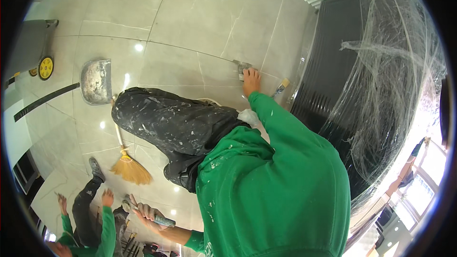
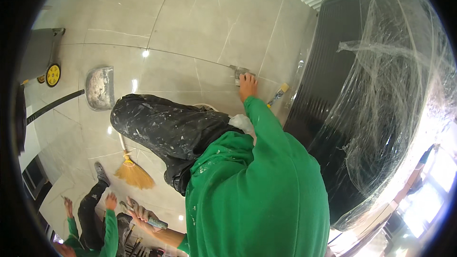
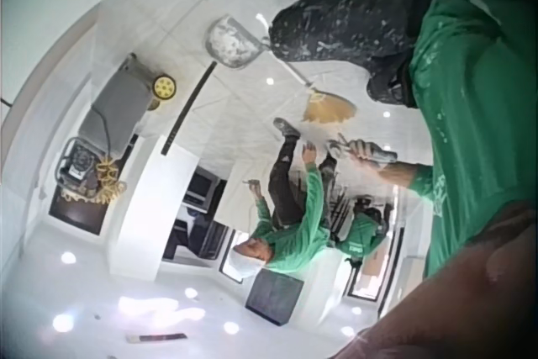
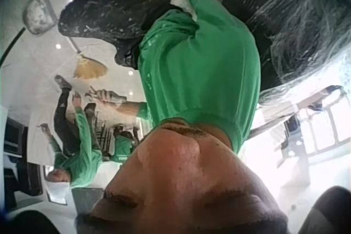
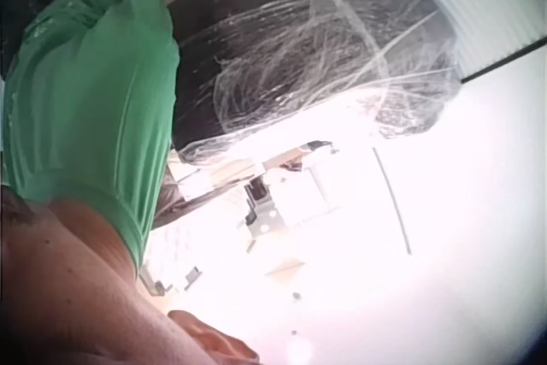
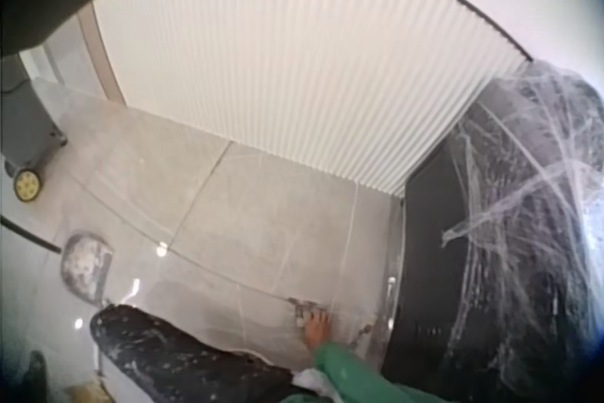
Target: The person applies a substance into floor tile joints using a small scraper and a putty knife, wipes the excess with a brush, and scrapes the surface smooth.
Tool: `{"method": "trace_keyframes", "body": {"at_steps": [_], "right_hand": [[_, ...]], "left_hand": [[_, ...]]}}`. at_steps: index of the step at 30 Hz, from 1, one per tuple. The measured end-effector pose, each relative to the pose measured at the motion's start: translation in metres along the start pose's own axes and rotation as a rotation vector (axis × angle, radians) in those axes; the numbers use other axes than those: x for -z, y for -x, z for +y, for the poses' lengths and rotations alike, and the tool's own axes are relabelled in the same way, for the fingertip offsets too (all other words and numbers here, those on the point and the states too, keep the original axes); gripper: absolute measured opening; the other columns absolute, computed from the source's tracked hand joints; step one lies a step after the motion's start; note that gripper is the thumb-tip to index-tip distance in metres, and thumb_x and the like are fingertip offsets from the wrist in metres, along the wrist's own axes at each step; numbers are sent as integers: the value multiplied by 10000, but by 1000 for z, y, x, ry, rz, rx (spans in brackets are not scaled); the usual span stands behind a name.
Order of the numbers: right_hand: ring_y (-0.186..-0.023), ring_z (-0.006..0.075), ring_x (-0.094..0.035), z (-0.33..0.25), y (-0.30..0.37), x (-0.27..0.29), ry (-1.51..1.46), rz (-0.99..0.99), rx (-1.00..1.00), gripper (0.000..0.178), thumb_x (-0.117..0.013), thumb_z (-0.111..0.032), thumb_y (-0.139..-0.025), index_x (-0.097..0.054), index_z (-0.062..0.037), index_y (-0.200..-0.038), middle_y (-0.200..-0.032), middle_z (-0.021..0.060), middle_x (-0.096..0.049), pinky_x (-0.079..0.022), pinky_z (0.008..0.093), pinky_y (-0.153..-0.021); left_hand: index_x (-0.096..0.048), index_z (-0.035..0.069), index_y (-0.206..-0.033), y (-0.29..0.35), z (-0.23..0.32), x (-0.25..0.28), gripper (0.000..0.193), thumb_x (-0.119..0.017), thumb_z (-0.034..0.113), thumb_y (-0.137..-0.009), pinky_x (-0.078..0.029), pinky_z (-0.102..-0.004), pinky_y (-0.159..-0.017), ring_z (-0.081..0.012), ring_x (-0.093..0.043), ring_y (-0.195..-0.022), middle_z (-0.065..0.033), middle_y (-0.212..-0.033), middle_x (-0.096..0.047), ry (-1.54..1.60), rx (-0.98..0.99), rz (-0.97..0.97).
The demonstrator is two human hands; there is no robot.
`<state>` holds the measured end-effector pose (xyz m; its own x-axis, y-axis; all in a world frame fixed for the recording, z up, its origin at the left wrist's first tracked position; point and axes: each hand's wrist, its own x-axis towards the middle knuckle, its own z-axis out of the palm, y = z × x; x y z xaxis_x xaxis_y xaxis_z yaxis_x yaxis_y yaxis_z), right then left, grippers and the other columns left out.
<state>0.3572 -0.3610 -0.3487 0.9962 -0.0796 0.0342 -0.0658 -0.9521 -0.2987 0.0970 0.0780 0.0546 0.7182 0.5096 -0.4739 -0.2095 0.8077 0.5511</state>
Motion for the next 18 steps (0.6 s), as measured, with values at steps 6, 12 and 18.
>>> {"method": "trace_keyframes", "body": {"at_steps": [6,12,18], "right_hand": [[-1080,342,-484,6,18,15,-22,-113,-23,335,-497,-47,-824,-565,-73,-1151,-1135,132,-520,-374,466,-910],[-1078,349,-483,7,21,2,-16,-29,37,310,-540,-33,-781,-550,-66,-1089,-1098,150,-522,-374,464,-903],[-1051,353,-493,-21,22,47,-368,-99,114,358,-504,16,-774,-551,-48,-1123,-1067,155,-514,-384,446,-920]], "left_hand": [[-128,18,-1526,-3,-5,-2,577,-403,213,-1058,-357,-205,-426,-67,-318,-556,8,-738,-324,0,-20,6],[-154,47,-1531,-11,-14,-14,596,-416,288,-1053,-385,-192,-450,-77,-353,-567,0,-738,-350,102,106,-131],[-225,34,-1510,-22,-62,-27,588,-426,333,-1045,-387,-195,-430,-71,-349,-501,6,-697,-361,64,178,-230]]}}
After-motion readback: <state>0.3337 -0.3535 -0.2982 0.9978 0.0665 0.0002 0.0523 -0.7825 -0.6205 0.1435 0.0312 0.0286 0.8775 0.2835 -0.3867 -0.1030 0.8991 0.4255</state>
